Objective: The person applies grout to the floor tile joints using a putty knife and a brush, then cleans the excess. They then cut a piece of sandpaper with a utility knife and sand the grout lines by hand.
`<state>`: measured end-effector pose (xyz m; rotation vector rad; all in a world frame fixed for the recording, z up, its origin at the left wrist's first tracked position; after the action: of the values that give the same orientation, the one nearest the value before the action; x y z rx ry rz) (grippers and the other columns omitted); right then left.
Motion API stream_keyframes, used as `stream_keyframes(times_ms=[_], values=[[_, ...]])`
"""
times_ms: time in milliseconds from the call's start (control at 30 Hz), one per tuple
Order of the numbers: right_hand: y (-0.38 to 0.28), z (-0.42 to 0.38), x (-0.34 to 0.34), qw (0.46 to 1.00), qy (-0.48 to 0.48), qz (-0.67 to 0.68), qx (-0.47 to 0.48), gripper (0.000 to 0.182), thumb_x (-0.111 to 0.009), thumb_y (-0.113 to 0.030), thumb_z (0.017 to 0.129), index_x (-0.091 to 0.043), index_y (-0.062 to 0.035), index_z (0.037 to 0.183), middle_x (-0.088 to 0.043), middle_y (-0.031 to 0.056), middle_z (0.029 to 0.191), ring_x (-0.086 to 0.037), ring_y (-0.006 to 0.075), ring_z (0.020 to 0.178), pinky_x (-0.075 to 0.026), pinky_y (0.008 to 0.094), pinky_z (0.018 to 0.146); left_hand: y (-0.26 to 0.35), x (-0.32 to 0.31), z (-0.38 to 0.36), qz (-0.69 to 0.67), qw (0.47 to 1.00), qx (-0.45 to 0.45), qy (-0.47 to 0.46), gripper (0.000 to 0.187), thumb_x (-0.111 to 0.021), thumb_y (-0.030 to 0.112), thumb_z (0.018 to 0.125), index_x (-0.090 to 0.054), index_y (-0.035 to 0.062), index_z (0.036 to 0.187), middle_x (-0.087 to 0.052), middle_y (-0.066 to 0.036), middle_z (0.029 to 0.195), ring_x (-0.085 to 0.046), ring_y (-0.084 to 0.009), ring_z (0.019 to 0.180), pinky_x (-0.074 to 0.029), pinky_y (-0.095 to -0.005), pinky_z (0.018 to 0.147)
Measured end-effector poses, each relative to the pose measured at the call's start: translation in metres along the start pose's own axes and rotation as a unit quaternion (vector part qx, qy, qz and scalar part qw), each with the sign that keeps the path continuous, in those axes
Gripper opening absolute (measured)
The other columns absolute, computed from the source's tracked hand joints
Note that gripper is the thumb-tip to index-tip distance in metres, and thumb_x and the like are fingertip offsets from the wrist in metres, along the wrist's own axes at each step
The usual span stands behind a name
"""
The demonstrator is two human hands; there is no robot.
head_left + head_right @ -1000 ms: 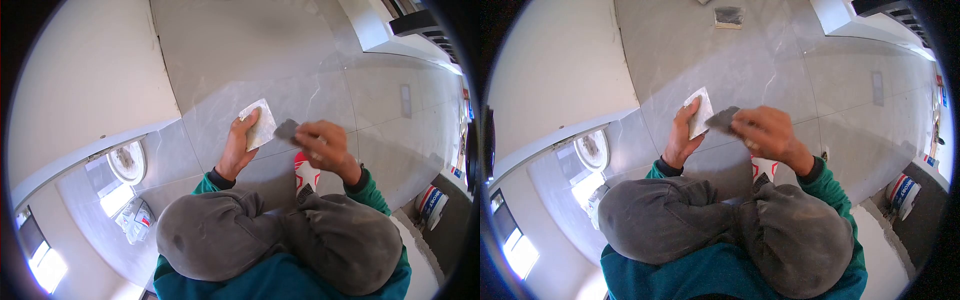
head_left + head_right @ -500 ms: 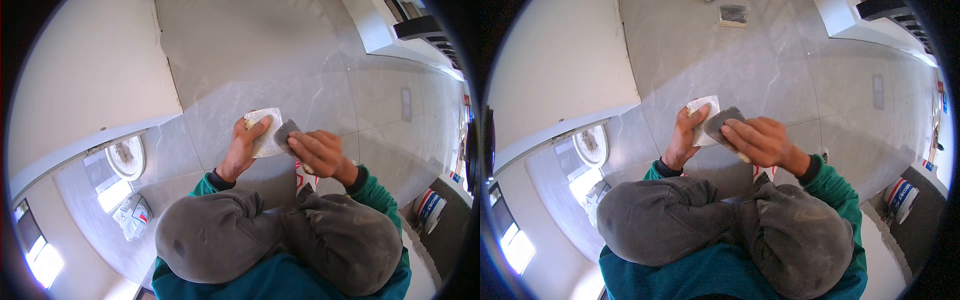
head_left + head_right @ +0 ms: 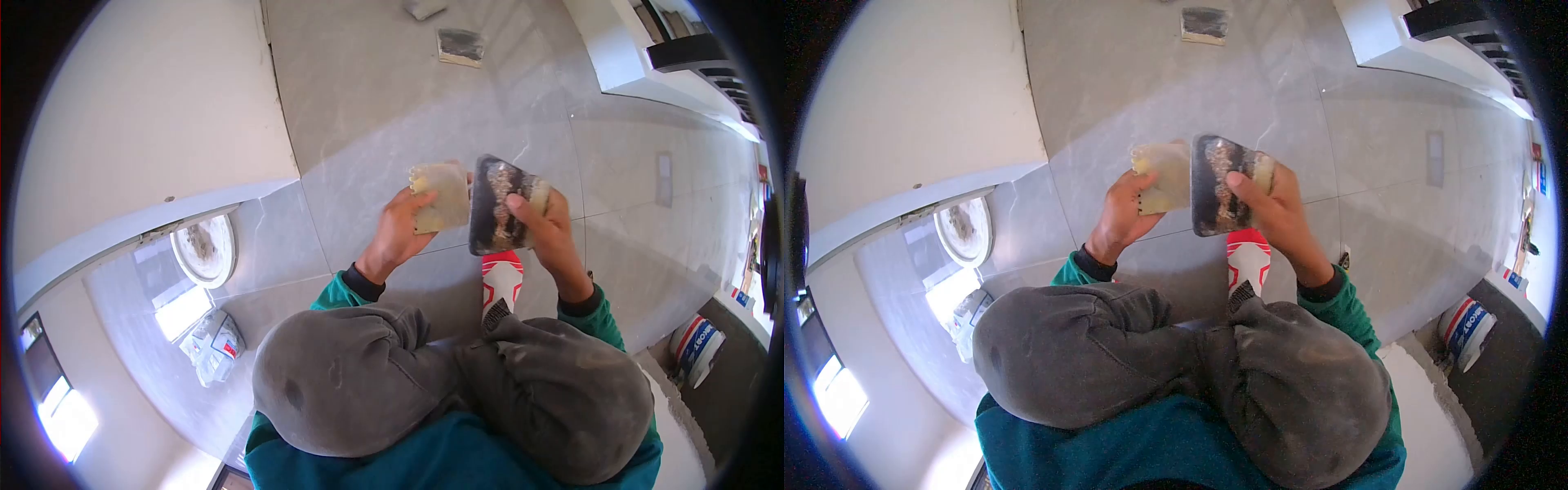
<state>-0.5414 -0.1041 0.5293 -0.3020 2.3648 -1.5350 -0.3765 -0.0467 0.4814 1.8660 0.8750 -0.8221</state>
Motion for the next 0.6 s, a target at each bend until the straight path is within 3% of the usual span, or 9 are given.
stream_keyframes(times_ms=[33, 133, 233, 300, 367, 467, 533, 600], values=[[0.006, 0.003, 0.001, 1.000, 0.002, 0.000, 0.001, 0.018, -0.057, -0.016, 0.084, -0.054, 0.0021, 0.083, -0.057, 0.0048, 0.069, -0.051, 0.0081, 0.063, -0.043, 0.0239, 0.056, -0.004, 0.004, 0.002, 0.000, 1.000, 0.002, -0.002, 0.039, -0.037, 0.019, 0.093, -0.040, -0.0001, 0.126, -0.051, -0.012, 0.120, -0.051, -0.0232, 0.109, -0.039, -0.0379, 0.095], [0.014, 0.006, 0.002, 0.970, 0.023, -0.242, 0.026, 0.019, -0.060, -0.015, 0.079, -0.053, 0.0020, 0.082, -0.058, 0.0080, 0.068, -0.053, 0.0103, 0.063, -0.045, 0.0277, 0.057, -0.020, 0.011, 0.005, -0.032, 0.997, 0.064, 0.006, 0.044, -0.029, 0.031, 0.096, -0.040, 0.0011, 0.126, -0.050, -0.012, 0.122, -0.049, -0.0228, 0.111, -0.037, -0.0385, 0.097], [0.024, 0.007, -0.001, 0.970, 0.078, -0.227, 0.029, 0.019, -0.060, -0.015, 0.078, -0.052, 0.0019, 0.080, -0.058, 0.0089, 0.066, -0.053, 0.0108, 0.061, -0.045, 0.0289, 0.056, -0.029, 0.010, 0.009, -0.043, 0.995, 0.087, 0.033, 0.055, -0.023, 0.043, 0.096, -0.040, 0.0007, 0.126, -0.050, -0.013, 0.122, -0.050, -0.0257, 0.111, -0.037, -0.0399, 0.096], [0.027, 0.007, -0.008, 0.964, 0.054, -0.259, 0.037, 0.019, -0.060, -0.015, 0.077, -0.052, 0.0019, 0.079, -0.058, 0.0092, 0.065, -0.054, 0.0115, 0.060, -0.045, 0.0289, 0.055, -0.039, 0.009, 0.009, -0.026, 0.996, 0.079, 0.010, 0.062, -0.020, 0.051, 0.094, -0.041, 0.0015, 0.125, -0.050, -0.013, 0.122, -0.050, -0.0256, 0.111, -0.038, -0.0398, 0.096], [0.027, 0.011, -0.010, 0.956, 0.028, -0.289, 0.051, 0.019, -0.061, -0.015, 0.077, -0.052, 0.0018, 0.077, -0.058, 0.0095, 0.065, -0.054, 0.0122, 0.060, -0.045, 0.0289, 0.054, -0.041, 0.008, 0.010, -0.029, 0.995, 0.094, 0.011, 0.062, -0.020, 0.052, 0.094, -0.041, 0.0023, 0.124, -0.051, -0.012, 0.121, -0.050, -0.0238, 0.110, -0.039, -0.0382, 0.095], [0.028, 0.012, -0.004, 0.974, 0.065, -0.208, 0.056, 0.022, -0.061, -0.017, 0.077, -0.051, 0.0019, 0.077, -0.058, 0.0116, 0.065, -0.056, 0.0148, 0.060, -0.045, 0.0307, 0.055, -0.044, 0.011, 0.007, -0.013, 0.994, 0.105, 0.023, 0.062, -0.020, 0.052, 0.093, -0.042, 0.0032, 0.124, -0.051, -0.011, 0.120, -0.051, -0.0230, 0.110, -0.039, -0.0379, 0.095], [0.032, 0.013, -0.009, 0.977, -0.013, -0.210, 0.039, 0.023, -0.062, -0.018, 0.077, -0.051, 0.0023, 0.078, -0.058, 0.0128, 0.066, -0.056, 0.0162, 0.062, -0.045, 0.0312, 0.056, -0.042, 0.008, 0.011, 0.008, 0.994, 0.107, 0.026, 0.062, -0.020, 0.052, 0.093, -0.043, 0.0033, 0.123, -0.051, -0.012, 0.121, -0.050, -0.0240, 0.110, -0.039, -0.0391, 0.095], [0.030, 0.011, -0.006, 0.960, -0.019, -0.271, 0.069, 0.023, -0.062, -0.018, 0.077, -0.051, 0.0023, 0.079, -0.058, 0.0124, 0.066, -0.057, 0.0157, 0.061, -0.045, 0.0308, 0.055, -0.042, 0.005, 0.011, -0.002, 0.995, 0.098, 0.035, 0.064, -0.020, 0.053, 0.093, -0.043, 0.0025, 0.123, -0.052, -0.012, 0.120, -0.051, -0.0238, 0.110, -0.039, -0.0390, 0.095]])
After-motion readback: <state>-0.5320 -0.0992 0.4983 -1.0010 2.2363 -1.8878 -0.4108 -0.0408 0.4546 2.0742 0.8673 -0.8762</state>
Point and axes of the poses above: each hand's wrist, its own z-axis towards the middle knuckle, its own x-axis out of the back of the hand, y = z × x, the point moved 4 cm from there along z, towards the middle knuckle
